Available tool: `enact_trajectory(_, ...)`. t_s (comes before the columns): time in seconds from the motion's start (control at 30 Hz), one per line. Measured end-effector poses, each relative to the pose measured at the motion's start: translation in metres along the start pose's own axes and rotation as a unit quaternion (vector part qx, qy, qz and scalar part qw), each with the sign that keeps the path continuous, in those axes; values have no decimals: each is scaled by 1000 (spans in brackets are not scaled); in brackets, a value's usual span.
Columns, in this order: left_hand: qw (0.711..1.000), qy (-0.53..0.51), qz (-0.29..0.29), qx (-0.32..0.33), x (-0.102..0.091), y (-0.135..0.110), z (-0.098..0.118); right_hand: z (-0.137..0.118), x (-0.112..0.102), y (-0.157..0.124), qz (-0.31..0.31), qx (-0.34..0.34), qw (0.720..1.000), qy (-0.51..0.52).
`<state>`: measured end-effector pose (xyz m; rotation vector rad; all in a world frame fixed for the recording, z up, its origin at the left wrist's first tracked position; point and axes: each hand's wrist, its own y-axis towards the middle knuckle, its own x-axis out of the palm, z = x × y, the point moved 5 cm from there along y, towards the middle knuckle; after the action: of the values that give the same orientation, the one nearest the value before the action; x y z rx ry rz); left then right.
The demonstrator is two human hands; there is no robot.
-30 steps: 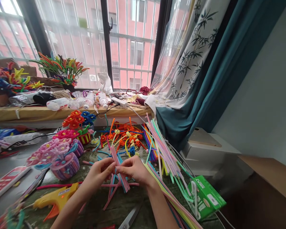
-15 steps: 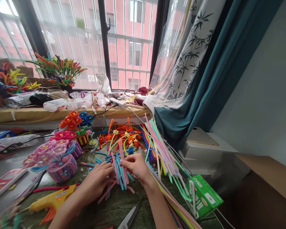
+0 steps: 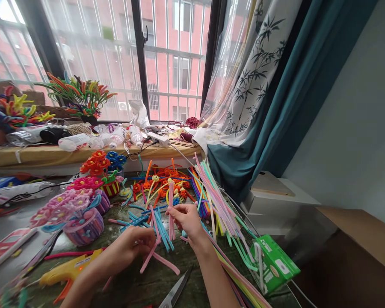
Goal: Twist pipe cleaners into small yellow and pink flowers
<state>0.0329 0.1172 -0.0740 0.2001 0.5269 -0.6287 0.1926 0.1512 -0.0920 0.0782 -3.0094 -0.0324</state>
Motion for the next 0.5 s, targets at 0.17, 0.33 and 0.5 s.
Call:
enact_trajectory(0.17,989,-145,-5,-4,-7,-3,8,0,2,0,5,-4,1000,4)
enact_trajectory(0.33,966,-233,108,-10,-15,3,4,1,5,-1,8,-7,1000,8)
enact_trajectory(0.5,944,-248,216,-22,-15,8,-6,0,14,-3,-6,-18,1000,12)
